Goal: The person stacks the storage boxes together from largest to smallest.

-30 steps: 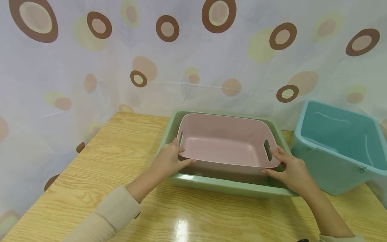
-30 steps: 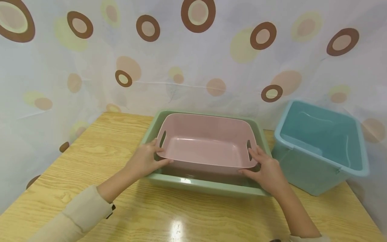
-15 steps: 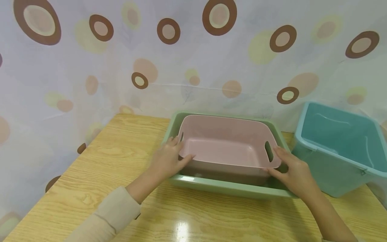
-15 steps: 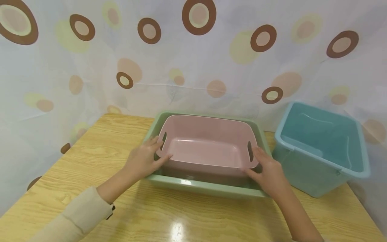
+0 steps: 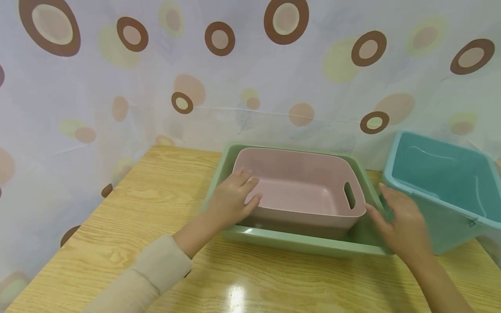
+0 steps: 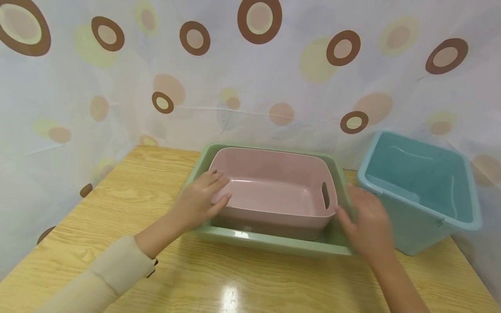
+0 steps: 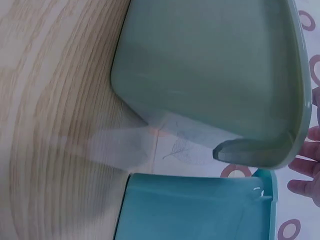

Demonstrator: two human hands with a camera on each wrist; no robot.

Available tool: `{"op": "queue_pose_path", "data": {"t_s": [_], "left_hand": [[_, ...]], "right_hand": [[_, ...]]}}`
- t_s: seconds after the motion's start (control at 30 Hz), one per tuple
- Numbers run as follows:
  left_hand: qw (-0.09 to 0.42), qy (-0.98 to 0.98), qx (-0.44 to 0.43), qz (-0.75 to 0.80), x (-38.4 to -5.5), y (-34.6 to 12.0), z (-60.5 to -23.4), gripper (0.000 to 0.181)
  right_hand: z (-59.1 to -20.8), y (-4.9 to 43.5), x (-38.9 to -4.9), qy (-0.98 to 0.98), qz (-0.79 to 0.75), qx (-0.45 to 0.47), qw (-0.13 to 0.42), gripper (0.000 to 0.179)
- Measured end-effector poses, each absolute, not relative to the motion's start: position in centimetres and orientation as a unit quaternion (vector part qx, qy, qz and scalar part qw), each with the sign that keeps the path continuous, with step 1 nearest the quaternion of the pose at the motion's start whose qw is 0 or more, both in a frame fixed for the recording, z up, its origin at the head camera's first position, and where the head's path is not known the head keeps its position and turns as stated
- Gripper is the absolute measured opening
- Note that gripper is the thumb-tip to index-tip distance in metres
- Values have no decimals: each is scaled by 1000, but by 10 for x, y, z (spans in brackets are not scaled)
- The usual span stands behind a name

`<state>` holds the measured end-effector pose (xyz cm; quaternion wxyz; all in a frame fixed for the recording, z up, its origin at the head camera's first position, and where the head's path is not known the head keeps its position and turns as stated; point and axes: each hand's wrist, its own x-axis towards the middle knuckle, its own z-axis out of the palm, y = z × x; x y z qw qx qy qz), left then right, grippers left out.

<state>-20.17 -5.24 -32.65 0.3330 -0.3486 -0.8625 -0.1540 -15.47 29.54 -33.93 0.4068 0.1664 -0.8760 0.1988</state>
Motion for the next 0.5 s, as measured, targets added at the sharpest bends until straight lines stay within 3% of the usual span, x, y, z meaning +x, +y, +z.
{"op": "queue_pose_path", "data": {"t_s": [0.27, 0.5], "left_hand": [[321, -869, -344, -150, -201, -35, -320, 31], [293, -879, -347, -144, -198, -15, -307, 40]], "right_hand": [[-343, 316, -154, -860, 166, 166, 453, 88], [-341, 334, -151, -853, 140, 165, 476, 87]]}}
